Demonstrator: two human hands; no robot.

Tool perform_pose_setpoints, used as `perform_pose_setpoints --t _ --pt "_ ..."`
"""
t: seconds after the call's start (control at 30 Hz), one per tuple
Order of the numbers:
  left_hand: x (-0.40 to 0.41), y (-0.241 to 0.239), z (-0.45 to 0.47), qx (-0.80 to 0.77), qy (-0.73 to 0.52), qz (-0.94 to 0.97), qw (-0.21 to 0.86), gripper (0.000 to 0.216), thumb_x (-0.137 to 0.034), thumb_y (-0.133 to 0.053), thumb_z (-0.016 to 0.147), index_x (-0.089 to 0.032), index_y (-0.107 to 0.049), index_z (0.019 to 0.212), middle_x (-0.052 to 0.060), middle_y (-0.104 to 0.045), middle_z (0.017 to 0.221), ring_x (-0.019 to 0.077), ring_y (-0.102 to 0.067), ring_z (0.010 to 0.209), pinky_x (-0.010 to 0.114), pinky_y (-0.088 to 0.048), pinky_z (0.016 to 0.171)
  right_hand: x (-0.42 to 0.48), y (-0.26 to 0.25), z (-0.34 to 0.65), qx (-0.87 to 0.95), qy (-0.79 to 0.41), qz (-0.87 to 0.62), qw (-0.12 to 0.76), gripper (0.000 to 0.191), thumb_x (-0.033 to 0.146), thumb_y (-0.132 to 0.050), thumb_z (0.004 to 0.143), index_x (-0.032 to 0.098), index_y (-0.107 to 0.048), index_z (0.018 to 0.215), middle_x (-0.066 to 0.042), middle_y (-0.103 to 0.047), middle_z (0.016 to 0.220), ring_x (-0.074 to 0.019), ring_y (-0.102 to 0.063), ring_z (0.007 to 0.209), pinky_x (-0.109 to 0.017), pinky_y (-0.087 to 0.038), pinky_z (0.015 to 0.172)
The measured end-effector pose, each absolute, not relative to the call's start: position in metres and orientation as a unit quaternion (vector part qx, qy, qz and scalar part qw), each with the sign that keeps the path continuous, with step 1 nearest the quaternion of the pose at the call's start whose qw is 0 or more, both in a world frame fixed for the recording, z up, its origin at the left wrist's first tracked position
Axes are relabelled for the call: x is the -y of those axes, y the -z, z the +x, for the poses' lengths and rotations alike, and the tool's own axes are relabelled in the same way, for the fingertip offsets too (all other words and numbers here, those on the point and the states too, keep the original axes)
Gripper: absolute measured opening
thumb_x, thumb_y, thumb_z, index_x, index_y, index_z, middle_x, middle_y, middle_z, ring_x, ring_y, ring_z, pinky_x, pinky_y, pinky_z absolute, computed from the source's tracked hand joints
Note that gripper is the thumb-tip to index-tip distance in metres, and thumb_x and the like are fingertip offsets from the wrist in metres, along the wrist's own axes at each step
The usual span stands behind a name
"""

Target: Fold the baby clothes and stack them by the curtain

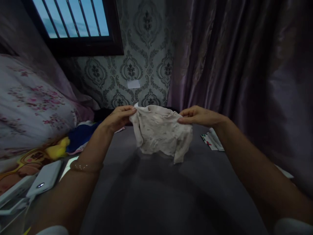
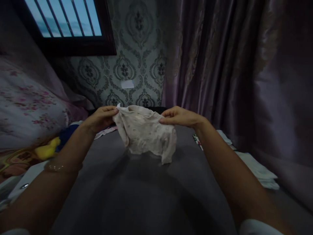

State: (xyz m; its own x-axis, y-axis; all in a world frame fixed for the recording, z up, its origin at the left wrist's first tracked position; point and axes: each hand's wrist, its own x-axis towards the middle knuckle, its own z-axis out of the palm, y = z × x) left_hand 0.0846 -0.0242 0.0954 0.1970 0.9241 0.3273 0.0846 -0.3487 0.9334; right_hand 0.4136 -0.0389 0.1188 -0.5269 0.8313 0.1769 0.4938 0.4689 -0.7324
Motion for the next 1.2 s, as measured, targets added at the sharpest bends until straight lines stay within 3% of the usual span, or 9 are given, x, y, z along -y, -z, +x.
perform_pose_setpoints --t 0.1,0.23,0.3,0.4,0.5,0.63,0.8,0.93,1.2 --pt "0.014 -0.087 0.087 -0.403 -0.424 0.69 0.427 0.041 -0.046 -0.079 0.055 -0.013 -0.066 0.075 0.002 -0.062 0.063 0.0127 -0.056 0.057 0.025 -0.046 0.056 0.033 -0.117 0.416 0.813 -0.34 -0.407 0.241 0.042 0.053 -0.065 0.07 0.018 -0.073 0.093 -0.003 -0.072 0.083 -0.0195 -0.065 0.079 -0.028 -0.05 0.067" --pt "0.005 -0.082 0.101 -0.478 -0.44 0.697 0.303 0.038 -0.048 -0.078 0.057 -0.013 -0.064 0.067 -0.002 -0.056 0.058 0.0101 -0.051 0.054 0.021 -0.039 0.05 0.018 -0.11 0.415 0.791 -0.192 -0.484 0.319 0.036 0.049 -0.067 0.071 0.015 -0.074 0.083 -0.004 -0.069 0.073 -0.0206 -0.063 0.077 -0.026 -0.047 0.062" --pt "0.007 -0.085 0.107 -0.44 -0.487 0.683 0.321 0.039 -0.051 -0.074 0.062 -0.015 -0.064 0.077 -0.002 -0.059 0.064 0.011 -0.054 0.057 0.022 -0.042 0.053 0.016 -0.107 0.415 0.794 -0.226 -0.461 0.325 0.04 0.051 -0.067 0.071 0.016 -0.074 0.088 -0.004 -0.069 0.075 -0.02 -0.063 0.077 -0.026 -0.047 0.062" --pt "0.01 -0.089 0.113 -0.383 -0.425 0.72 0.394 0.041 -0.051 -0.075 0.061 -0.016 -0.065 0.08 0.001 -0.063 0.069 0.0137 -0.058 0.062 0.026 -0.047 0.059 0.016 -0.107 0.417 0.806 -0.346 -0.392 0.278 0.045 0.054 -0.068 0.07 0.018 -0.072 0.096 -0.005 -0.07 0.083 -0.0175 -0.064 0.076 -0.027 -0.049 0.066" --pt "0.006 -0.088 0.114 -0.425 -0.397 0.725 0.369 0.038 -0.047 -0.078 0.058 -0.015 -0.064 0.071 0.0 -0.061 0.063 0.0125 -0.056 0.059 0.023 -0.045 0.056 0.011 -0.106 0.419 0.789 -0.318 -0.43 0.302 0.04 0.051 -0.07 0.068 0.016 -0.073 0.089 -0.005 -0.069 0.076 -0.0156 -0.062 0.07 -0.026 -0.048 0.063" --pt "-0.006 -0.081 0.113 -0.377 -0.519 0.648 0.411 0.039 -0.05 -0.075 0.062 -0.017 -0.061 0.075 -0.001 -0.062 0.068 0.0126 -0.057 0.061 0.024 -0.047 0.058 0.003 -0.103 0.421 0.775 -0.374 -0.394 0.323 0.041 0.049 -0.07 0.07 0.016 -0.072 0.095 -0.005 -0.07 0.082 -0.0154 -0.063 0.074 -0.026 -0.048 0.066" --pt "-0.011 -0.076 0.117 -0.429 -0.447 0.681 0.39 0.033 -0.04 -0.08 0.057 -0.014 -0.062 0.067 -0.003 -0.055 0.054 0.0103 -0.052 0.052 0.019 -0.039 0.048 -0.007 -0.099 0.422 0.765 -0.347 -0.414 0.349 0.041 0.048 -0.073 0.067 0.014 -0.073 0.088 -0.002 -0.067 0.072 -0.0127 -0.06 0.065 -0.022 -0.045 0.058" --pt "-0.013 -0.075 0.12 -0.376 -0.505 0.639 0.441 0.035 -0.041 -0.079 0.058 -0.016 -0.065 0.077 -0.002 -0.062 0.064 0.0099 -0.055 0.055 0.02 -0.044 0.054 -0.011 -0.098 0.423 0.754 -0.399 -0.381 0.356 0.04 0.048 -0.073 0.067 0.016 -0.072 0.09 -0.002 -0.068 0.077 -0.0129 -0.061 0.069 -0.024 -0.047 0.063" --pt "-0.023 -0.071 0.113 -0.386 -0.539 0.6 0.447 0.039 -0.043 -0.081 0.054 -0.015 -0.065 0.076 -0.001 -0.063 0.067 0.0113 -0.058 0.059 0.022 -0.048 0.058 -0.013 -0.093 0.425 0.742 -0.402 -0.396 0.363 0.04 0.048 -0.075 0.065 0.014 -0.071 0.086 -0.001 -0.067 0.072 -0.0124 -0.06 0.065 -0.023 -0.046 0.06"
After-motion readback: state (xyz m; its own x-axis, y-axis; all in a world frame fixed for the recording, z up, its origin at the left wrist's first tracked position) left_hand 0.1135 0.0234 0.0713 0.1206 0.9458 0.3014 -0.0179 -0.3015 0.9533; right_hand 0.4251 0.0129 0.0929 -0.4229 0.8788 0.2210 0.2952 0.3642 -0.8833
